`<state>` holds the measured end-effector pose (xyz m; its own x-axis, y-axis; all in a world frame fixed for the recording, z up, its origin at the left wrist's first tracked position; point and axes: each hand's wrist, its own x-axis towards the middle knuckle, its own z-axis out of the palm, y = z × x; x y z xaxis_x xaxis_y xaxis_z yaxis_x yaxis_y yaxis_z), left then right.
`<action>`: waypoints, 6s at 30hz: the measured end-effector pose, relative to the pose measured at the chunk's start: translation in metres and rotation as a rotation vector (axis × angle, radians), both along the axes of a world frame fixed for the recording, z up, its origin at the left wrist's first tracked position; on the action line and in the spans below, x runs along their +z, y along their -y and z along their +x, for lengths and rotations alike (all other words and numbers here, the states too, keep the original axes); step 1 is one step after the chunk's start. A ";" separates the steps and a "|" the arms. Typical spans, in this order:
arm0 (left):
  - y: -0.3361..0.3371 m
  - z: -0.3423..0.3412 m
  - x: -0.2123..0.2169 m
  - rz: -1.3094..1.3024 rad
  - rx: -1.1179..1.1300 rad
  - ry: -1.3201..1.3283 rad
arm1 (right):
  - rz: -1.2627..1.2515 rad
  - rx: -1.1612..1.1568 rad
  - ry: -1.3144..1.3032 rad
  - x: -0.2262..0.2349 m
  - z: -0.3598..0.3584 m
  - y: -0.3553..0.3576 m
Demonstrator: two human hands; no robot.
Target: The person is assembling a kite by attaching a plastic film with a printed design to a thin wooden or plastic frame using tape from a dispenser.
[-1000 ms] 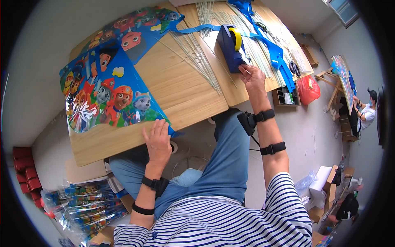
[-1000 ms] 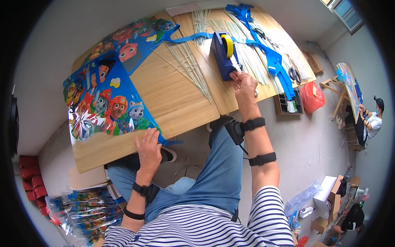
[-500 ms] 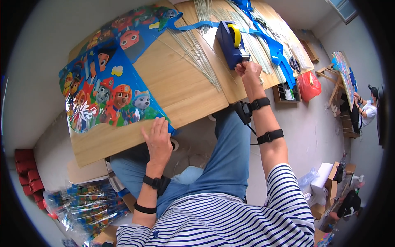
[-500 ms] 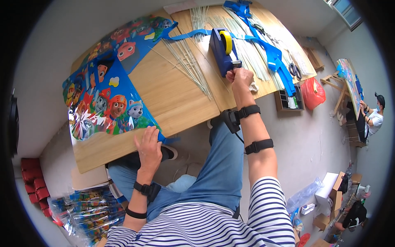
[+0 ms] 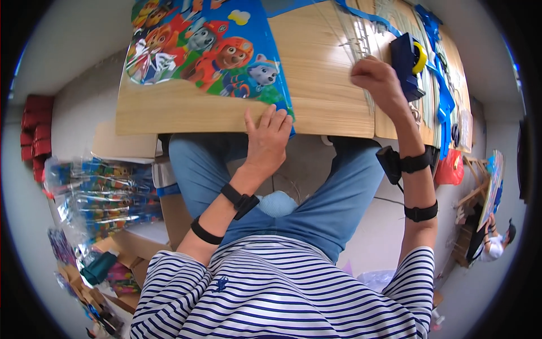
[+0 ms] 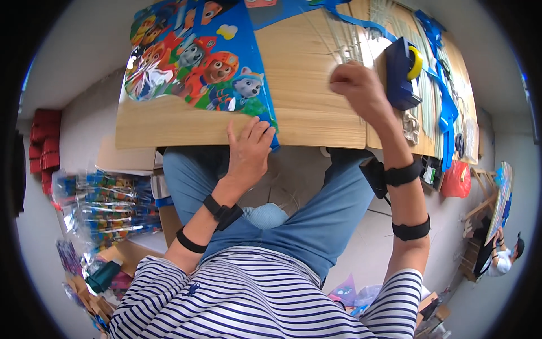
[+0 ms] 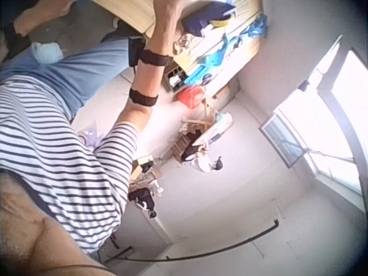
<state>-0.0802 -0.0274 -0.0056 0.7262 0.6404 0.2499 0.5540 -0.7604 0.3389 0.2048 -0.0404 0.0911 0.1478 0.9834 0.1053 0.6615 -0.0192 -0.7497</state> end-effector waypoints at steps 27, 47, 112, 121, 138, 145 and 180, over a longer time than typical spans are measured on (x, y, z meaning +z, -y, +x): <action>-0.013 -0.012 -0.004 -0.060 -0.061 0.075 | -0.199 0.666 0.589 -0.037 -0.112 -0.101; -0.017 -0.012 -0.003 -0.029 -0.090 0.064 | -0.224 0.717 0.630 -0.044 -0.115 -0.102; -0.025 -0.022 -0.008 -0.108 -0.147 0.077 | -0.218 0.701 0.575 -0.037 -0.106 -0.106; -0.021 -0.022 -0.011 -0.117 -0.123 0.071 | -0.214 0.700 0.573 -0.036 -0.106 -0.107; -0.018 -0.021 -0.012 -0.109 -0.093 0.083 | -0.204 0.782 0.696 -0.043 -0.115 -0.105; -0.020 -0.022 -0.012 -0.098 -0.099 0.078 | -0.262 0.747 0.671 -0.042 -0.113 -0.105; -0.021 -0.021 -0.010 -0.090 -0.092 0.060 | -0.284 0.827 0.767 -0.055 -0.127 -0.105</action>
